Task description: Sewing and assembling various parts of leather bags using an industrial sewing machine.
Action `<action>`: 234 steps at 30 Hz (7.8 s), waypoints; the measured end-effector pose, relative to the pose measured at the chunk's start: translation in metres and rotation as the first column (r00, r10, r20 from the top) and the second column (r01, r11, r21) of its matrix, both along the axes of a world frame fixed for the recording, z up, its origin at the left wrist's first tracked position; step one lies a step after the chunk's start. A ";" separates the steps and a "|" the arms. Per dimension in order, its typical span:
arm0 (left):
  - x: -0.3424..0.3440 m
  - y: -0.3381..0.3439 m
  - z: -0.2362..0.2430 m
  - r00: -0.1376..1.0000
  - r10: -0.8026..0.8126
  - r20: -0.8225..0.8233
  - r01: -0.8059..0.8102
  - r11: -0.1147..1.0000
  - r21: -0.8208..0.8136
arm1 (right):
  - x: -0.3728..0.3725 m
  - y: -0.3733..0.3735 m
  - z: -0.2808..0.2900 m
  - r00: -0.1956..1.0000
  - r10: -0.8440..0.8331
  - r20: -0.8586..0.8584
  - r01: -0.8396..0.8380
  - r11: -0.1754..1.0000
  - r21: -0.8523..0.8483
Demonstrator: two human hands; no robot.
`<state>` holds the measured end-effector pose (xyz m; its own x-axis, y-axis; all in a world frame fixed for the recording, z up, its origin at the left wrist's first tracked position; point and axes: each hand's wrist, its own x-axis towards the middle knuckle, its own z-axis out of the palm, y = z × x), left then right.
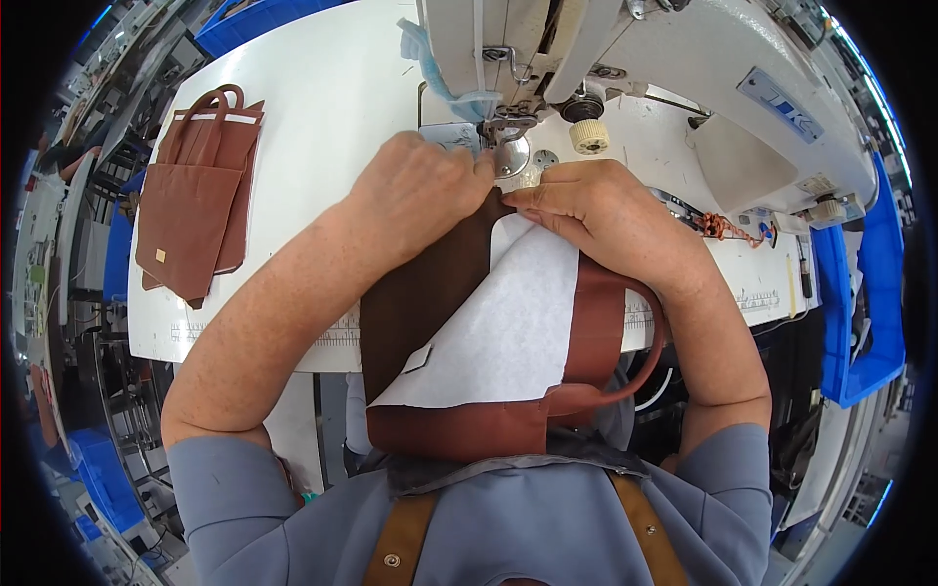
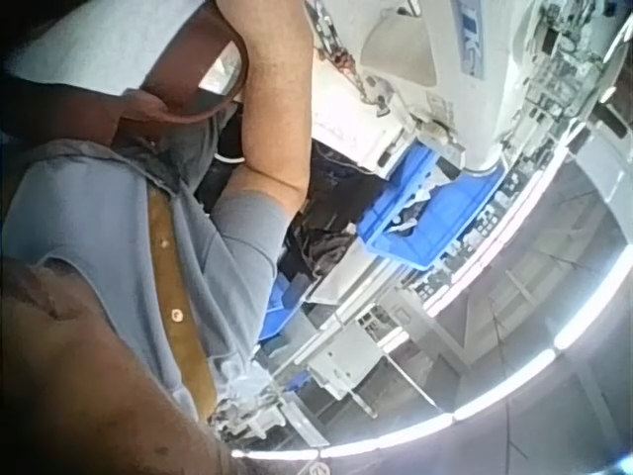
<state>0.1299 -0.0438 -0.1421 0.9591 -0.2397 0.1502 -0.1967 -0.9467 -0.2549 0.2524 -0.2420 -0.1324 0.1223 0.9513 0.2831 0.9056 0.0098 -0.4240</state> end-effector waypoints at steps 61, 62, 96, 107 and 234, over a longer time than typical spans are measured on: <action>-0.017 0.002 -0.029 0.989 0.054 0.135 0.023 0.860 -0.510 | 0.027 0.021 -0.022 0.973 -0.167 0.157 0.157 0.985 0.074; -0.017 0.003 -0.028 0.990 0.044 0.135 0.031 0.861 -0.508 | 0.028 0.020 -0.024 0.973 -0.166 0.160 0.156 0.985 0.071; -0.004 0.013 -0.001 0.990 0.143 0.011 -0.110 0.806 -0.582 | -0.025 0.008 0.003 0.968 -0.159 -0.194 0.127 0.978 -0.164; -0.035 -0.014 -0.003 0.997 0.044 0.060 -0.007 0.856 -0.517 | 0.004 0.009 -0.027 0.960 -0.214 0.182 0.199 0.975 0.098; -0.077 0.021 0.098 0.970 0.063 0.233 0.156 0.573 -0.804 | 0.046 0.016 -0.046 0.811 -0.179 -0.556 0.329 0.927 0.181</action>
<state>0.0526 -0.0225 -0.0441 0.8655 0.0460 0.4988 -0.2914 -0.7636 0.5762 0.2982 -0.2262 -0.1786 0.5487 0.7666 0.3337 0.5331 -0.0133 -0.8460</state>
